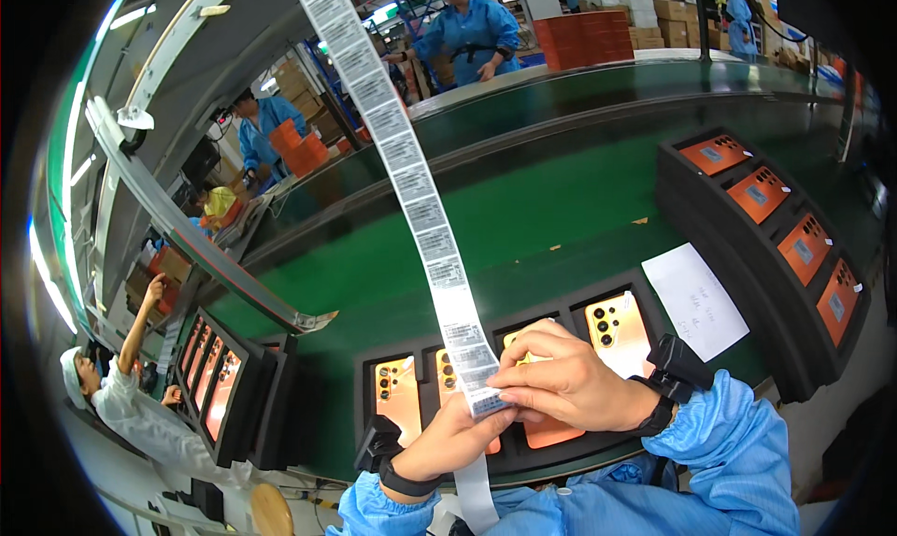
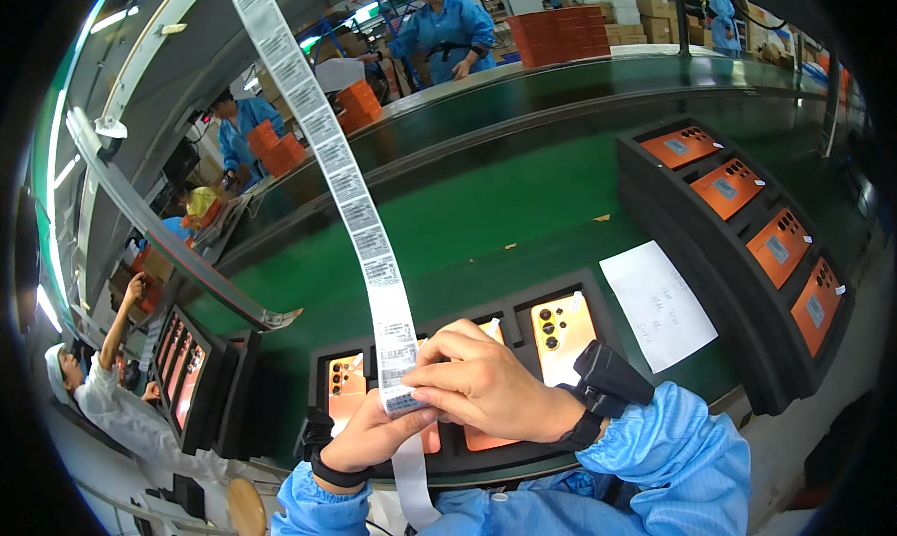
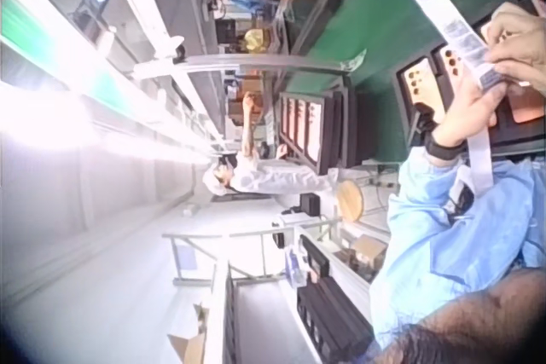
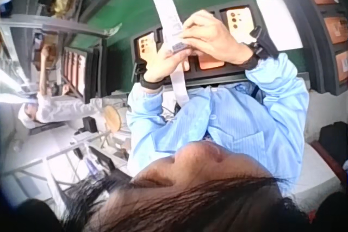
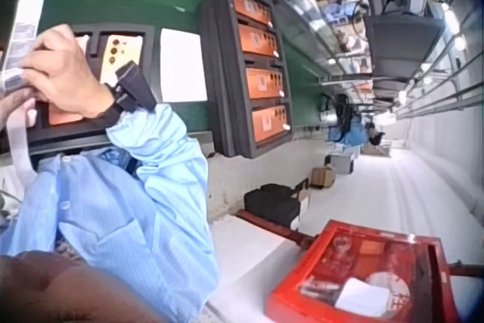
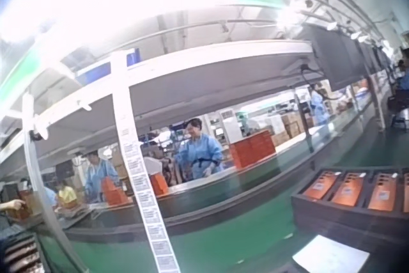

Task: The recorder is applying small serial or compliance labels to the back of orange smartphones on an assembly line conveyor belt.

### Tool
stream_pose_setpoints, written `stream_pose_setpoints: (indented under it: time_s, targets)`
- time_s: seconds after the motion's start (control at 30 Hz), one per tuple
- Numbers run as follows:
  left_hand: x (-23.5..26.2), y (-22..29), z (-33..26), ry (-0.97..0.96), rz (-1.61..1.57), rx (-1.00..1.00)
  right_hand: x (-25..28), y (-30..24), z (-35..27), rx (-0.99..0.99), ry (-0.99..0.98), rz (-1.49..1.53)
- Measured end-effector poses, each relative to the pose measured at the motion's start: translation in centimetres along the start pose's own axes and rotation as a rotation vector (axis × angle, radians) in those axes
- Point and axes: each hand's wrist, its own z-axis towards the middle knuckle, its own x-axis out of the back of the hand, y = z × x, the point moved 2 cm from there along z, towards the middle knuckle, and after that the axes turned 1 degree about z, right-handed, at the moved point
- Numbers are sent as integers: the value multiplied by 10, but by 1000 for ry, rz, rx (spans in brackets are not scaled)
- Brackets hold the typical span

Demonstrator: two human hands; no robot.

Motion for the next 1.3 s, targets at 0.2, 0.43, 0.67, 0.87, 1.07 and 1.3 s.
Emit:
stream_pose_setpoints:
  time_s: [0.2,0.43,0.67,0.87,1.07,1.3]
  targets:
    - [0,-10,-14,139,-72,69,-13,0,9,75,-60,0]
    - [-15,-68,22,201,-895,-104,-17,-15,5,217,16,-345]
    - [-12,-50,22,315,-1060,-139,-32,-11,6,411,40,-570]
    - [-4,-52,18,290,-1177,-185,-37,-4,10,472,23,-636]
    - [-1,-51,15,278,-1123,-104,-44,-4,2,439,43,-672]
    - [22,-33,18,173,-1092,-141,-28,-23,-12,328,203,-395]
